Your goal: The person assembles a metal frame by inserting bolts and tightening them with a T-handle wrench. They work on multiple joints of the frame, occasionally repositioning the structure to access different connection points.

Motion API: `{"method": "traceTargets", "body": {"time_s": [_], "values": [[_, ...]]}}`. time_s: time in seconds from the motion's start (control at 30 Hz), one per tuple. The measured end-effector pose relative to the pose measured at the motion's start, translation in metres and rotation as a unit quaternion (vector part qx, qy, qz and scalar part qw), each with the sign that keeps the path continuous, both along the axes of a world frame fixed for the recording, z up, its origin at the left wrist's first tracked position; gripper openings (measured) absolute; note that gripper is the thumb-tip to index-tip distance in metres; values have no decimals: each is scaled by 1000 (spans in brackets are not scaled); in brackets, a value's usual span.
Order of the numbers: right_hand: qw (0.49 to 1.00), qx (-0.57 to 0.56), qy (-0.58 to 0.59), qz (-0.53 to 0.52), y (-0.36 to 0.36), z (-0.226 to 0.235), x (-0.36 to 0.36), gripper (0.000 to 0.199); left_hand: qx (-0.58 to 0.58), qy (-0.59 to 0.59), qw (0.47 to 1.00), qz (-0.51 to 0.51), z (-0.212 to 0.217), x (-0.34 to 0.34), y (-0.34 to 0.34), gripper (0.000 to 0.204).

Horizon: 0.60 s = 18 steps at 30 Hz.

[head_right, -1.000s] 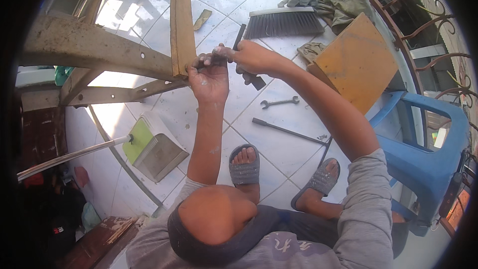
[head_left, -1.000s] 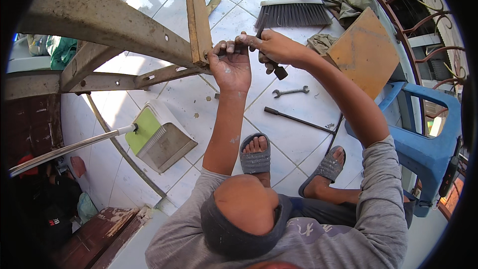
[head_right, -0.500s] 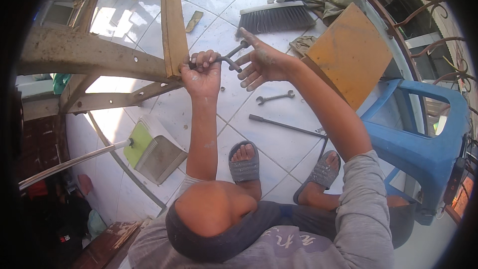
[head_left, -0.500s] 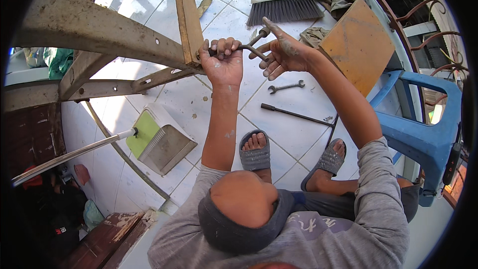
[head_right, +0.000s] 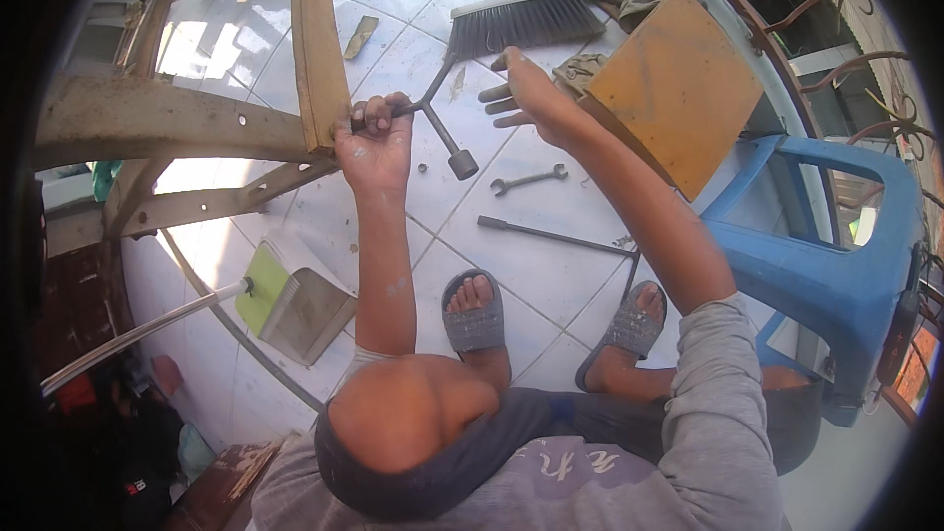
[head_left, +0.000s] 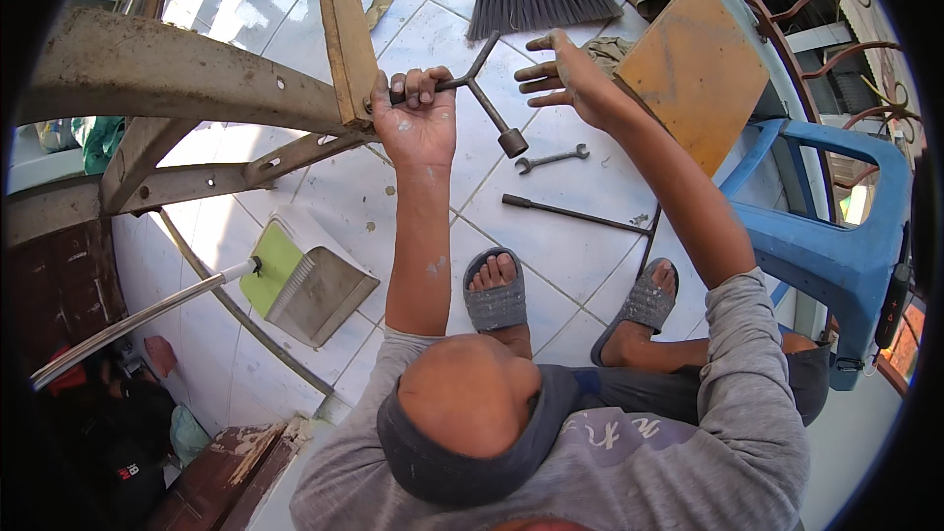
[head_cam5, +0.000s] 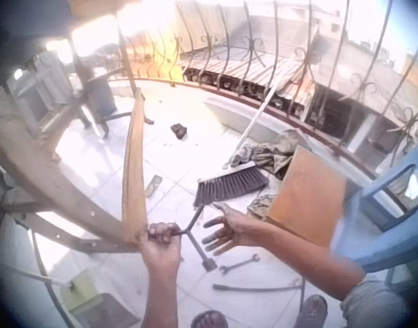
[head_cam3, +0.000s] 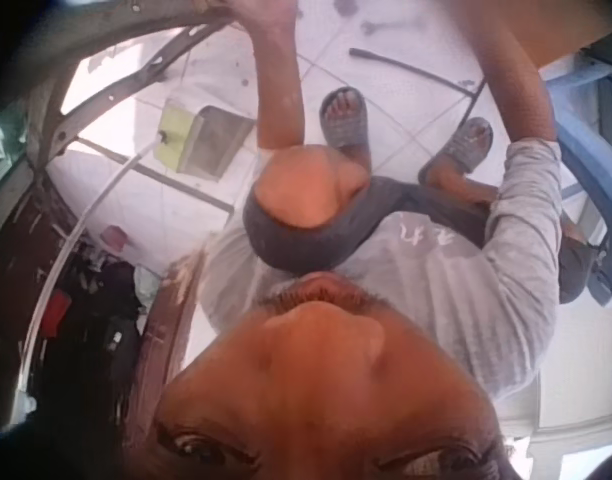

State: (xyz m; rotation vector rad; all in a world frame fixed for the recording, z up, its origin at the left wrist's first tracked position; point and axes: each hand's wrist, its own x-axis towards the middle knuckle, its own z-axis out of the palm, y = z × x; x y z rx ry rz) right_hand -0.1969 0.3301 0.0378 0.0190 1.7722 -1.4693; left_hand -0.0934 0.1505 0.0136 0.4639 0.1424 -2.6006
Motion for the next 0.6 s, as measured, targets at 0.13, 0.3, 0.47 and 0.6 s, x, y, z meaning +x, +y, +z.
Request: {"method": "traceTargets", "body": {"time_s": [0.13, 0.3, 0.47, 0.6], "values": [[986, -48, -9, 161, -51, 3, 1, 76, -37, -11, 999, 10, 3, 0, 4, 25], [736, 32, 615, 282, -35, -26, 15, 21, -74, -103, 991, 51, 28, 12, 18, 30], [754, 136, 629, 129, 10, -17, 8, 46, -82, -16, 996, 37, -3, 6, 7, 33], [982, -19, -173, 76, -14, -5, 0, 69, -99, -40, 992, 69, -2, 10, 11, 33]]}}
